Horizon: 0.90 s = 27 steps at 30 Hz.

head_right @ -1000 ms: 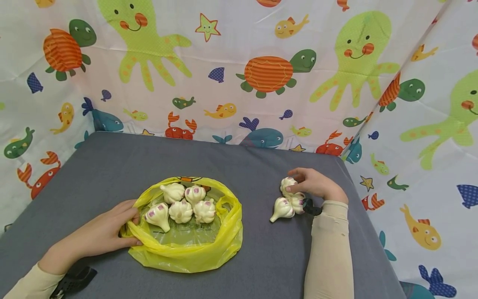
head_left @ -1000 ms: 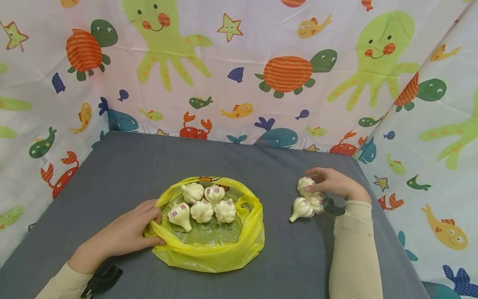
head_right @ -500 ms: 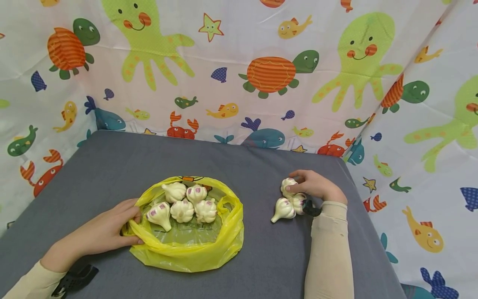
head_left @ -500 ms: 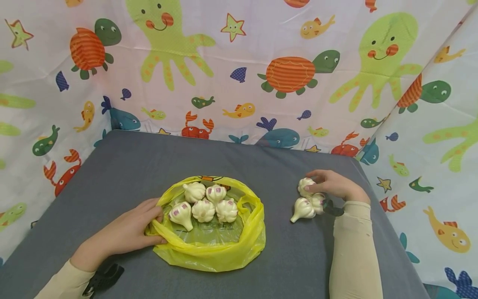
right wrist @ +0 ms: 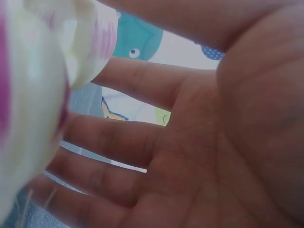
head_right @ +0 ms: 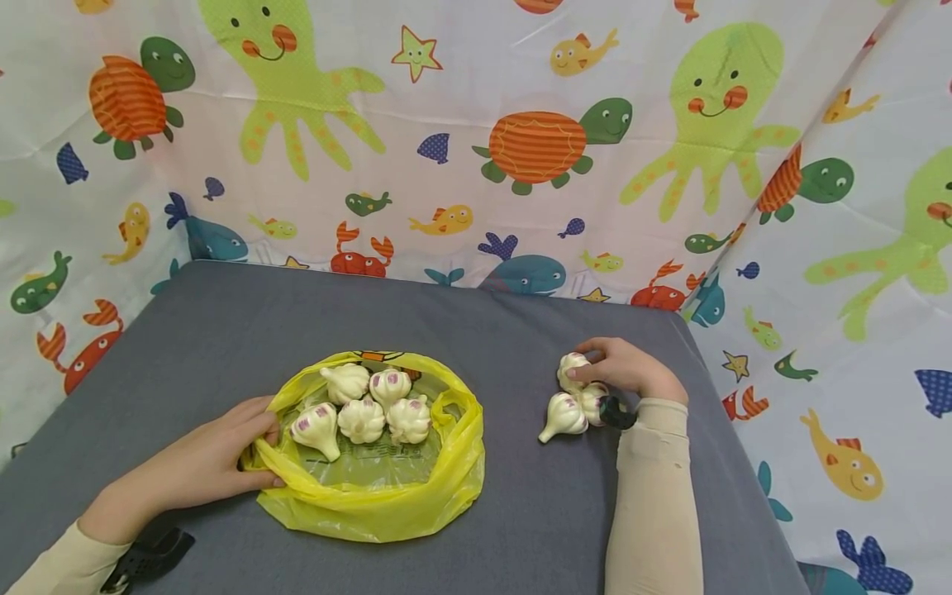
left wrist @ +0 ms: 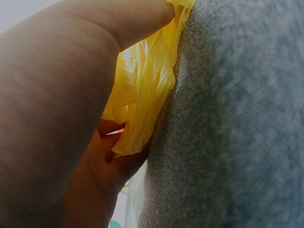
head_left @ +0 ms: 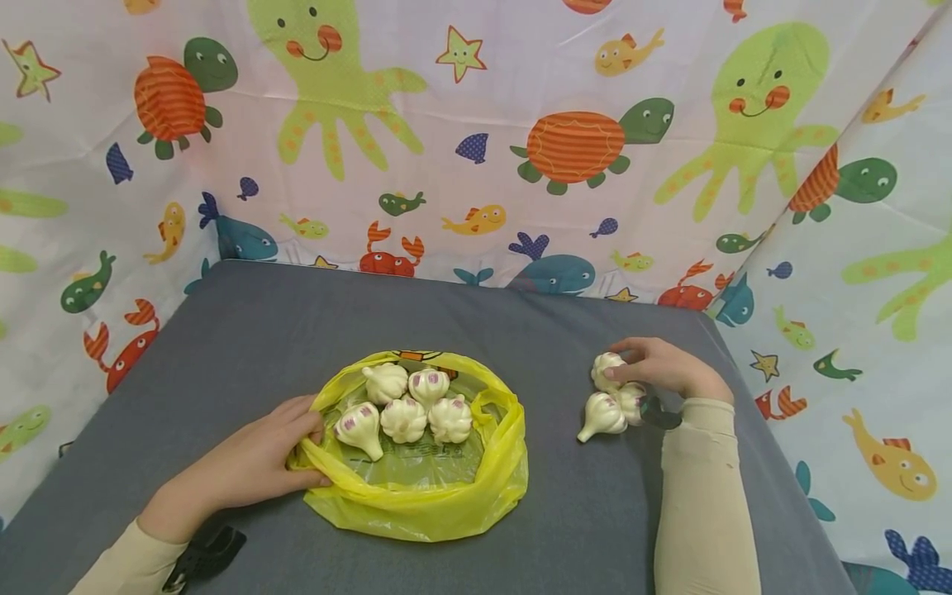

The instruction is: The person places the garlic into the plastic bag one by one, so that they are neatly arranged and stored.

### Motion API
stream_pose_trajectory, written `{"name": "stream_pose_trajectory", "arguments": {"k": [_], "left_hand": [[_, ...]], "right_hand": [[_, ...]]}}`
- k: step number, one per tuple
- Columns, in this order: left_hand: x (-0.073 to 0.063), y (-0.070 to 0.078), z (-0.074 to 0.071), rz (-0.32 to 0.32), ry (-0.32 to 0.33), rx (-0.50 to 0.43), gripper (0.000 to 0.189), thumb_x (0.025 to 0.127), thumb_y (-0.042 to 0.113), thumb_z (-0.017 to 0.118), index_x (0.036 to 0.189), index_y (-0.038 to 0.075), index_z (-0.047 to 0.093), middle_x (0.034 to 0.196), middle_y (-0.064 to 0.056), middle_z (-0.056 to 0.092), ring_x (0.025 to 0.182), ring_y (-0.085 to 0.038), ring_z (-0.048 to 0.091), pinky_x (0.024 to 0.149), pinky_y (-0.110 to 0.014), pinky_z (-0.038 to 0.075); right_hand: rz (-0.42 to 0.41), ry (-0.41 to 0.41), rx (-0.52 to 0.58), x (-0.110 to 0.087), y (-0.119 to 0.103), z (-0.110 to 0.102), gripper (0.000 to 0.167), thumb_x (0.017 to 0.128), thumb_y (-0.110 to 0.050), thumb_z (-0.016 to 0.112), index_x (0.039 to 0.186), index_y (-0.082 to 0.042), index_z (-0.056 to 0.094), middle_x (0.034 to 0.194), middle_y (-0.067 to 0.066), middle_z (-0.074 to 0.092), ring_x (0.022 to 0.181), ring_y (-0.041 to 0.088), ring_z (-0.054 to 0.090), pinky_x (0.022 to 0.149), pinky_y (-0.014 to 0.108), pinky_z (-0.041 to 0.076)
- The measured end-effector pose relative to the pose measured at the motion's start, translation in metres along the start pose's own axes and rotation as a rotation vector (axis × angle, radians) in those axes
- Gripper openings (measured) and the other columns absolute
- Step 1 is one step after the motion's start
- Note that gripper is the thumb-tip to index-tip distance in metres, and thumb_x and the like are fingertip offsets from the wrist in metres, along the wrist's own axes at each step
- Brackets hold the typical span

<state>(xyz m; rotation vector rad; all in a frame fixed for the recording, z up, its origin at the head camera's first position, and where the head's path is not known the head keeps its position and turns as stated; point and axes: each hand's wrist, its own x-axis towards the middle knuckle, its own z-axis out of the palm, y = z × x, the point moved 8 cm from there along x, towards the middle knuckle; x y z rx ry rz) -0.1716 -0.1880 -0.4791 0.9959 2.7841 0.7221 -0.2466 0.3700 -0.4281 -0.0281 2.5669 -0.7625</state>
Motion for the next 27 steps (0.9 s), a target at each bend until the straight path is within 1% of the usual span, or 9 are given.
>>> {"name": "stream_pose_trajectory", "arguments": {"k": [5, 12, 18, 24, 27], "left_hand": [[-0.0005, 0.0000, 0.0000, -0.003, -0.001, 0.003, 0.050, 0.087, 0.071, 0.082, 0.099, 0.033, 0.051, 0.146, 0.001, 0.053, 0.122, -0.017, 0.049, 0.081, -0.033, 0.043], [-0.0001, 0.0014, -0.0010, -0.001, -0.001, 0.005, 0.050, 0.088, 0.071, 0.081, 0.099, 0.033, 0.051, 0.147, 0.000, 0.053, 0.121, -0.017, 0.049, 0.081, -0.033, 0.043], [0.0001, 0.0027, -0.0027, 0.003, 0.010, 0.005, 0.050, 0.087, 0.069, 0.083, 0.099, 0.033, 0.051, 0.145, 0.000, 0.054, 0.119, -0.017, 0.049, 0.081, -0.033, 0.043], [-0.0006, 0.0019, -0.0015, 0.003, 0.003, 0.008, 0.050, 0.088, 0.070, 0.082, 0.099, 0.033, 0.050, 0.146, 0.000, 0.053, 0.120, -0.017, 0.049, 0.080, -0.033, 0.043], [-0.0007, 0.0015, -0.0010, 0.001, 0.001, 0.015, 0.051, 0.087, 0.069, 0.083, 0.099, 0.032, 0.050, 0.147, 0.000, 0.053, 0.123, -0.018, 0.050, 0.081, -0.034, 0.043]], "right_hand": [[0.001, -0.004, 0.005, 0.0008, -0.0033, 0.0006, 0.075, 0.100, -0.057, 0.073, 0.158, -0.014, 0.053, 0.157, 0.026, 0.053, 0.138, 0.046, 0.052, 0.106, 0.075, 0.044], [-0.001, -0.010, 0.007, 0.0008, -0.0029, 0.0003, 0.074, 0.102, -0.054, 0.072, 0.159, -0.012, 0.052, 0.155, 0.028, 0.053, 0.136, 0.047, 0.053, 0.103, 0.076, 0.046], [0.011, 0.000, 0.009, 0.0011, -0.0025, -0.0008, 0.072, 0.102, -0.055, 0.072, 0.157, -0.014, 0.054, 0.153, 0.025, 0.056, 0.135, 0.045, 0.054, 0.104, 0.074, 0.046], [0.015, 0.000, 0.010, -0.0004, -0.0025, -0.0002, 0.070, 0.102, -0.055, 0.072, 0.157, -0.014, 0.055, 0.152, 0.024, 0.056, 0.133, 0.044, 0.055, 0.104, 0.073, 0.046], [0.011, 0.002, 0.008, -0.0005, -0.0028, 0.0007, 0.070, 0.102, -0.054, 0.072, 0.157, -0.014, 0.055, 0.152, 0.024, 0.056, 0.132, 0.043, 0.056, 0.103, 0.072, 0.047]]}}
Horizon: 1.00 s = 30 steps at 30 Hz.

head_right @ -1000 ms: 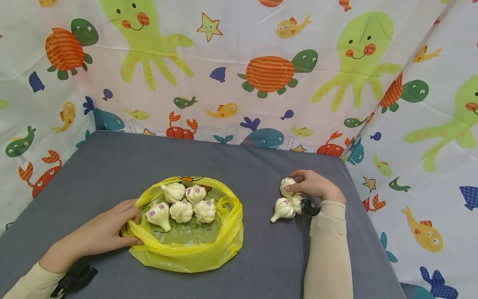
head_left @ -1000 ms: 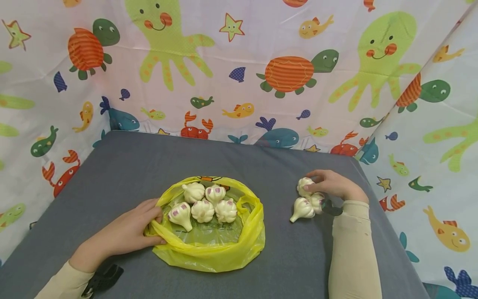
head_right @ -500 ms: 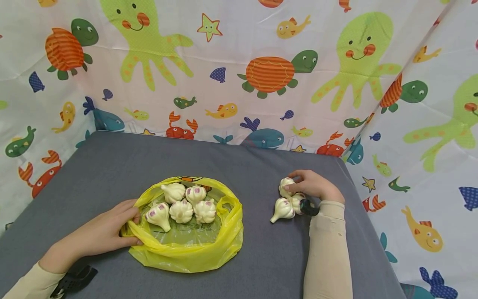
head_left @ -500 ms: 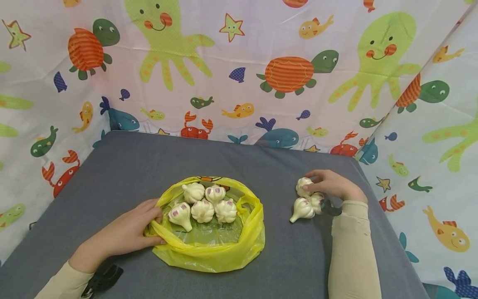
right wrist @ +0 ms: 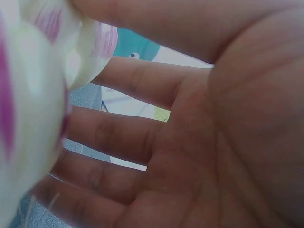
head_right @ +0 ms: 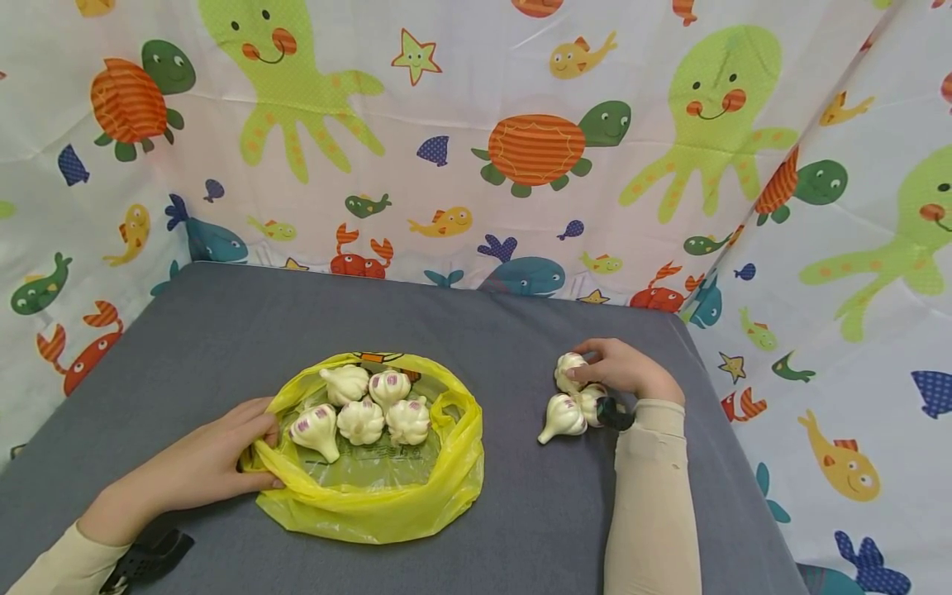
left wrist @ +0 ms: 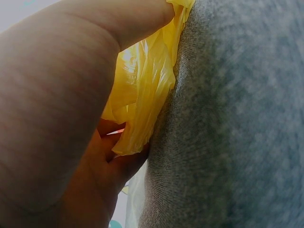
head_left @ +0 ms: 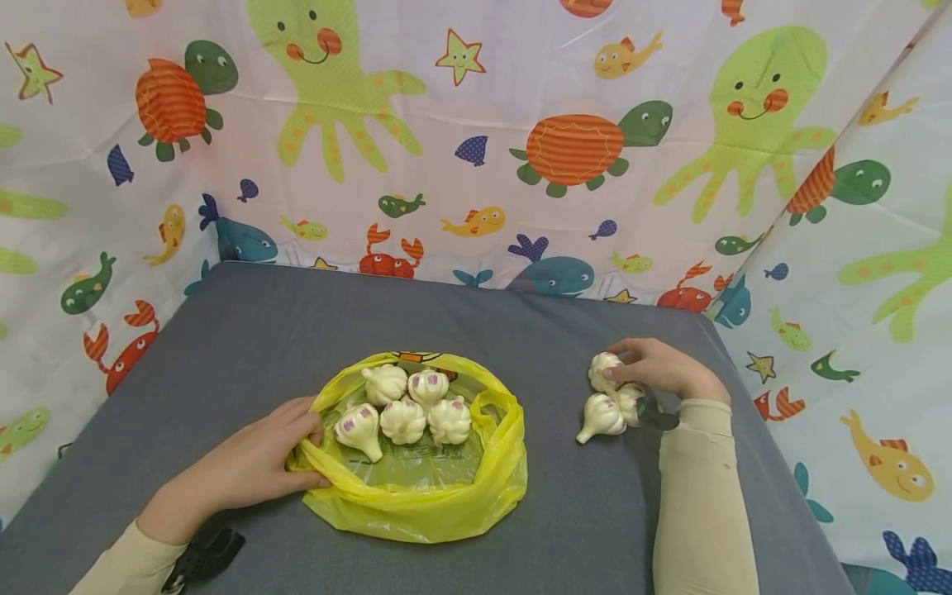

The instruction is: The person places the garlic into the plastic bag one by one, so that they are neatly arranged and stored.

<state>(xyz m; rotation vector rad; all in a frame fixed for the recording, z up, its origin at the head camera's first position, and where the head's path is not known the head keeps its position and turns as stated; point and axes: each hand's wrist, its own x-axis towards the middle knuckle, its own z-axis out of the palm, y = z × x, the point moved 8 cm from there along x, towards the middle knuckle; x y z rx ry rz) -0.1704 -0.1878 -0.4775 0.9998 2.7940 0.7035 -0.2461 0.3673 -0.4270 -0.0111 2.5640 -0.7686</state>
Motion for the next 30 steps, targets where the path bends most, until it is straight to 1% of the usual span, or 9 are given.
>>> {"name": "stream_pose_trajectory", "arguments": {"k": [5, 8, 17, 22, 26, 30], "left_hand": [[-0.0004, 0.0002, -0.0003, -0.001, 0.006, 0.004, 0.051, 0.087, 0.068, 0.084, 0.099, 0.033, 0.050, 0.149, -0.001, 0.053, 0.128, -0.018, 0.051, 0.082, -0.034, 0.043], [-0.0005, 0.0006, -0.0007, -0.004, 0.007, 0.003, 0.051, 0.087, 0.069, 0.084, 0.099, 0.033, 0.050, 0.147, -0.001, 0.053, 0.124, -0.018, 0.050, 0.081, -0.034, 0.043], [0.0005, -0.0002, 0.0000, -0.009, -0.003, -0.002, 0.051, 0.087, 0.072, 0.081, 0.099, 0.033, 0.050, 0.147, 0.000, 0.053, 0.119, -0.017, 0.049, 0.080, -0.033, 0.043], [0.0005, -0.0006, -0.0002, -0.007, -0.001, -0.002, 0.051, 0.087, 0.072, 0.081, 0.099, 0.033, 0.050, 0.147, 0.000, 0.053, 0.120, -0.017, 0.049, 0.080, -0.033, 0.043], [0.0003, -0.0005, -0.0003, -0.008, -0.003, -0.003, 0.051, 0.087, 0.072, 0.081, 0.099, 0.033, 0.050, 0.145, 0.001, 0.053, 0.118, -0.017, 0.049, 0.080, -0.033, 0.043], [-0.0001, -0.0011, 0.0005, -0.013, -0.003, -0.001, 0.051, 0.087, 0.071, 0.082, 0.099, 0.033, 0.051, 0.147, 0.000, 0.053, 0.121, -0.018, 0.049, 0.081, -0.034, 0.043]], "right_hand": [[-0.012, -0.002, 0.000, 0.0005, -0.0014, 0.0003, 0.070, 0.102, -0.052, 0.073, 0.157, -0.013, 0.054, 0.151, 0.024, 0.057, 0.131, 0.042, 0.057, 0.102, 0.072, 0.048], [-0.019, -0.004, 0.004, 0.0004, -0.0024, 0.0001, 0.069, 0.102, -0.051, 0.073, 0.157, -0.012, 0.054, 0.150, 0.025, 0.057, 0.130, 0.042, 0.057, 0.101, 0.072, 0.048], [-0.026, 0.014, 0.005, -0.0006, -0.0026, -0.0003, 0.065, 0.103, -0.048, 0.074, 0.155, -0.013, 0.056, 0.148, 0.023, 0.059, 0.129, 0.041, 0.058, 0.102, 0.070, 0.048], [-0.027, 0.017, 0.004, 0.0005, -0.0025, 0.0001, 0.065, 0.102, -0.048, 0.075, 0.154, -0.013, 0.057, 0.147, 0.022, 0.060, 0.129, 0.041, 0.058, 0.102, 0.071, 0.048], [-0.023, 0.020, 0.017, 0.0016, -0.0023, 0.0003, 0.065, 0.101, -0.049, 0.076, 0.153, -0.015, 0.058, 0.147, 0.020, 0.061, 0.127, 0.039, 0.059, 0.101, 0.069, 0.050], [-0.032, 0.022, 0.023, 0.0031, -0.0026, 0.0007, 0.064, 0.100, -0.050, 0.076, 0.152, -0.016, 0.059, 0.146, 0.019, 0.062, 0.125, 0.037, 0.061, 0.099, 0.066, 0.051]]}}
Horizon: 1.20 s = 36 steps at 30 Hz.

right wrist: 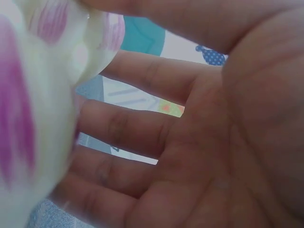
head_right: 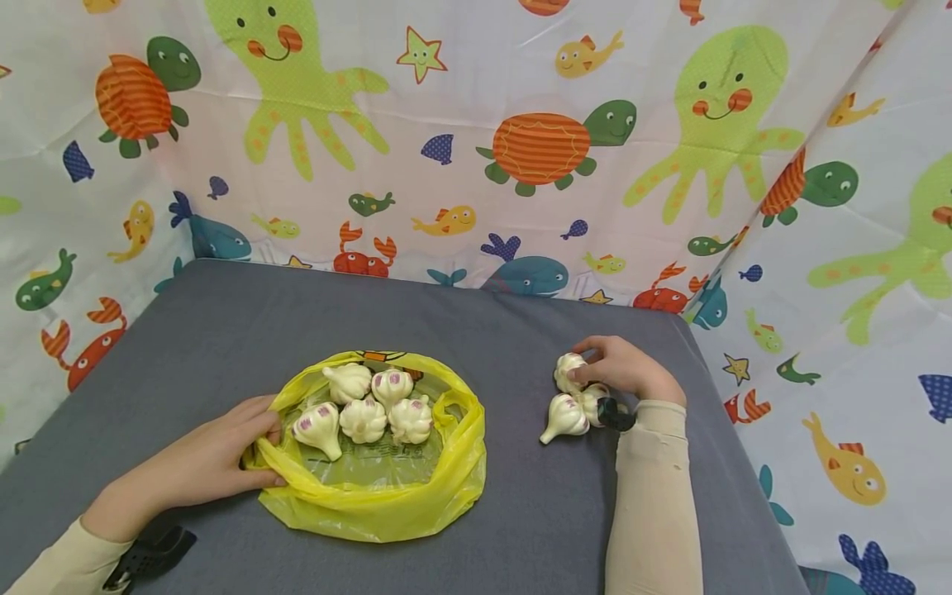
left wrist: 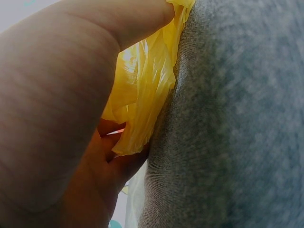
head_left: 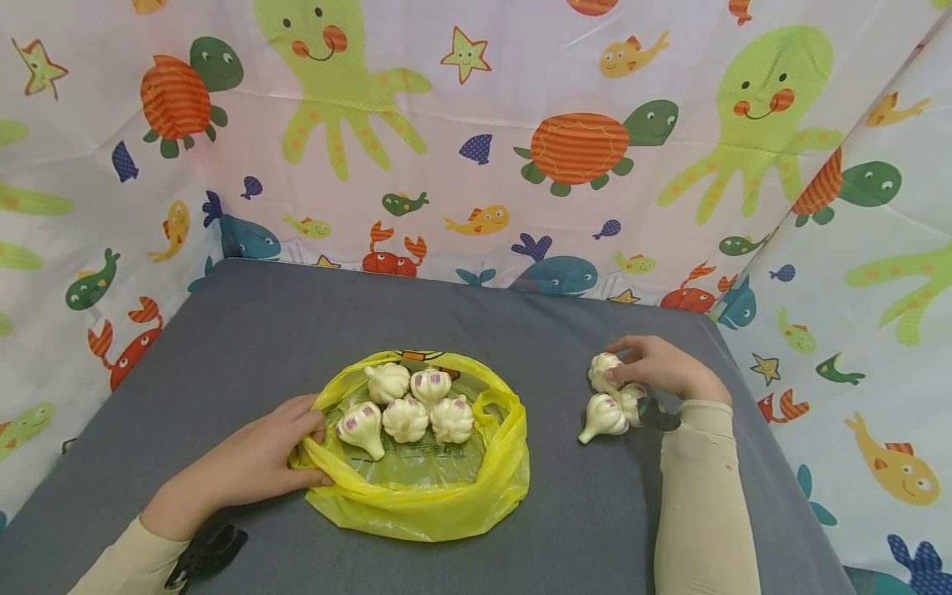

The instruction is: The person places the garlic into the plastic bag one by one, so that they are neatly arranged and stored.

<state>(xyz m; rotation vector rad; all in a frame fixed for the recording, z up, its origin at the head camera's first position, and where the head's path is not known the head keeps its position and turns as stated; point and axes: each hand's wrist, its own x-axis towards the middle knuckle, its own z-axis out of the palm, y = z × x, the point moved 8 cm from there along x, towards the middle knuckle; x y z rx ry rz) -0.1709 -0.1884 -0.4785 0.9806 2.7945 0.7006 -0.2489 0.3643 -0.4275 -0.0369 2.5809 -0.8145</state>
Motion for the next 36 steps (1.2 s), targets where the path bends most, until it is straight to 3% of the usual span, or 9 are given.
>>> {"name": "stream_pose_trajectory", "arguments": {"k": [9, 21, 36], "left_hand": [[-0.001, 0.000, 0.000, -0.004, 0.000, -0.004, 0.051, 0.087, 0.071, 0.083, 0.099, 0.033, 0.050, 0.147, -0.001, 0.053, 0.121, -0.018, 0.049, 0.081, -0.034, 0.043], [0.000, 0.002, -0.002, -0.002, -0.004, 0.002, 0.050, 0.087, 0.070, 0.083, 0.099, 0.033, 0.051, 0.147, -0.001, 0.053, 0.124, -0.018, 0.050, 0.082, -0.034, 0.044], [0.000, 0.001, 0.000, 0.014, 0.019, -0.007, 0.049, 0.086, 0.066, 0.086, 0.099, 0.034, 0.051, 0.144, 0.002, 0.054, 0.119, -0.016, 0.049, 0.081, -0.032, 0.043]], "right_hand": [[-0.023, 0.018, 0.002, -0.001, -0.004, -0.001, 0.064, 0.101, -0.048, 0.077, 0.152, -0.015, 0.059, 0.146, 0.019, 0.063, 0.123, 0.036, 0.063, 0.098, 0.063, 0.054], [-0.034, 0.074, -0.003, -0.001, -0.005, -0.008, 0.067, 0.099, -0.049, 0.079, 0.154, -0.016, 0.058, 0.148, 0.020, 0.062, 0.132, 0.041, 0.059, 0.102, 0.069, 0.051], [-0.095, 0.125, 0.006, -0.010, -0.027, -0.016, 0.062, 0.100, -0.043, 0.079, 0.150, -0.012, 0.061, 0.146, 0.022, 0.065, 0.131, 0.042, 0.062, 0.104, 0.067, 0.052]]}}
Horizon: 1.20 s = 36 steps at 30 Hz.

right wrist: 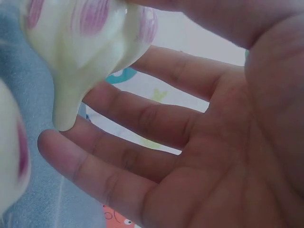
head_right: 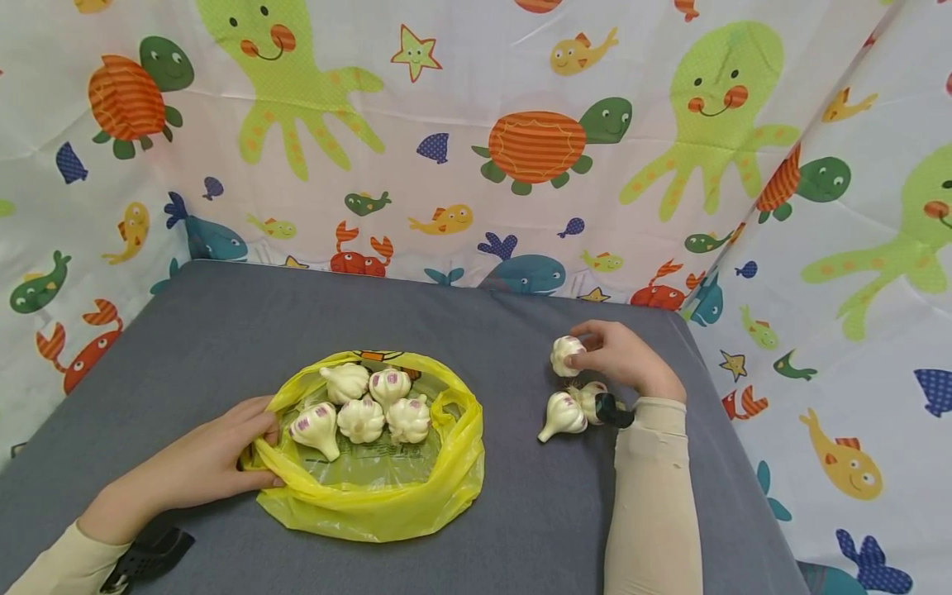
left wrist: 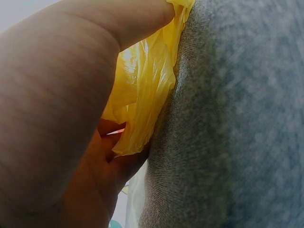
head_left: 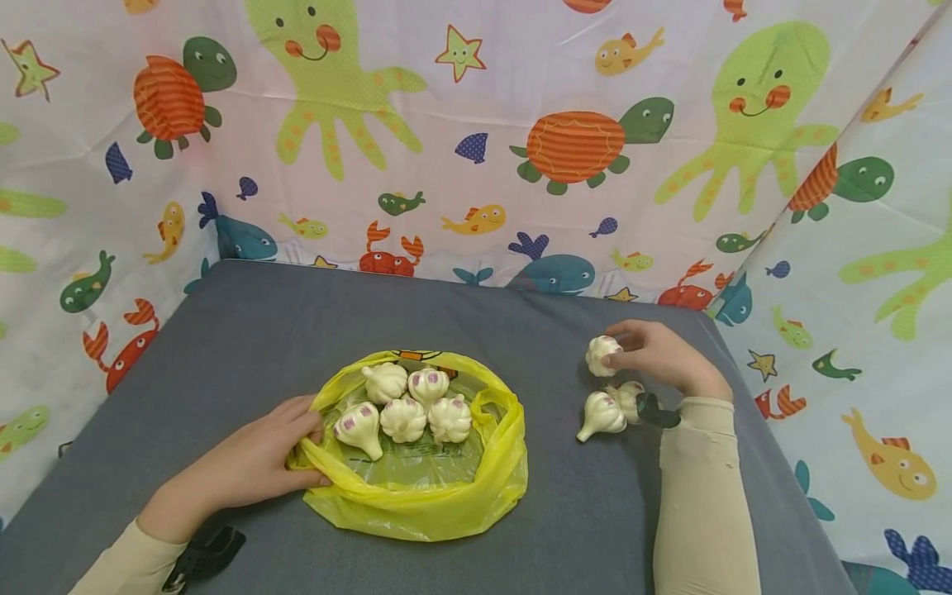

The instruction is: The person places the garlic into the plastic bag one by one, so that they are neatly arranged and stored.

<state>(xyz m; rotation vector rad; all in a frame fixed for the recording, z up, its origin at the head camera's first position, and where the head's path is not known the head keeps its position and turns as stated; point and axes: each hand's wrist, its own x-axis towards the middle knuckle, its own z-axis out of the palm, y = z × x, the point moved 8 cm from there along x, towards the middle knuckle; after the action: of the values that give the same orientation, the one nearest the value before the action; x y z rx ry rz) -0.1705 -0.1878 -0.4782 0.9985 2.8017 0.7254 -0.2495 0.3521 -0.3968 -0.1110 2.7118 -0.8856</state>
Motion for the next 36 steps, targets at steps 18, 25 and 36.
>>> {"name": "stream_pose_trajectory", "arguments": {"k": [18, 25, 36], "left_hand": [[-0.001, 0.001, -0.001, 0.021, 0.019, 0.006, 0.050, 0.086, 0.064, 0.088, 0.099, 0.033, 0.050, 0.144, 0.002, 0.054, 0.117, -0.014, 0.048, 0.081, -0.032, 0.043], [0.000, 0.003, -0.002, 0.020, 0.009, 0.005, 0.050, 0.086, 0.062, 0.088, 0.099, 0.033, 0.050, 0.144, 0.003, 0.054, 0.121, -0.015, 0.049, 0.082, -0.032, 0.043], [0.000, 0.002, -0.001, 0.015, 0.004, 0.002, 0.050, 0.087, 0.064, 0.087, 0.099, 0.033, 0.050, 0.145, 0.002, 0.053, 0.121, -0.015, 0.048, 0.081, -0.032, 0.043]], "right_hand": [[-0.101, -0.019, 0.072, -0.001, -0.032, 0.005, 0.057, 0.100, -0.036, 0.081, 0.149, -0.013, 0.062, 0.143, 0.013, 0.067, 0.128, 0.034, 0.063, 0.104, 0.058, 0.055], [-0.123, -0.004, 0.050, -0.006, -0.045, 0.005, 0.055, 0.099, -0.036, 0.082, 0.146, -0.016, 0.065, 0.141, 0.011, 0.068, 0.130, 0.034, 0.063, 0.104, 0.059, 0.055], [-0.199, 0.014, 0.004, -0.014, -0.078, 0.007, 0.053, 0.097, -0.039, 0.084, 0.144, -0.023, 0.067, 0.138, 0.003, 0.069, 0.131, 0.031, 0.062, 0.104, 0.058, 0.055]]}}
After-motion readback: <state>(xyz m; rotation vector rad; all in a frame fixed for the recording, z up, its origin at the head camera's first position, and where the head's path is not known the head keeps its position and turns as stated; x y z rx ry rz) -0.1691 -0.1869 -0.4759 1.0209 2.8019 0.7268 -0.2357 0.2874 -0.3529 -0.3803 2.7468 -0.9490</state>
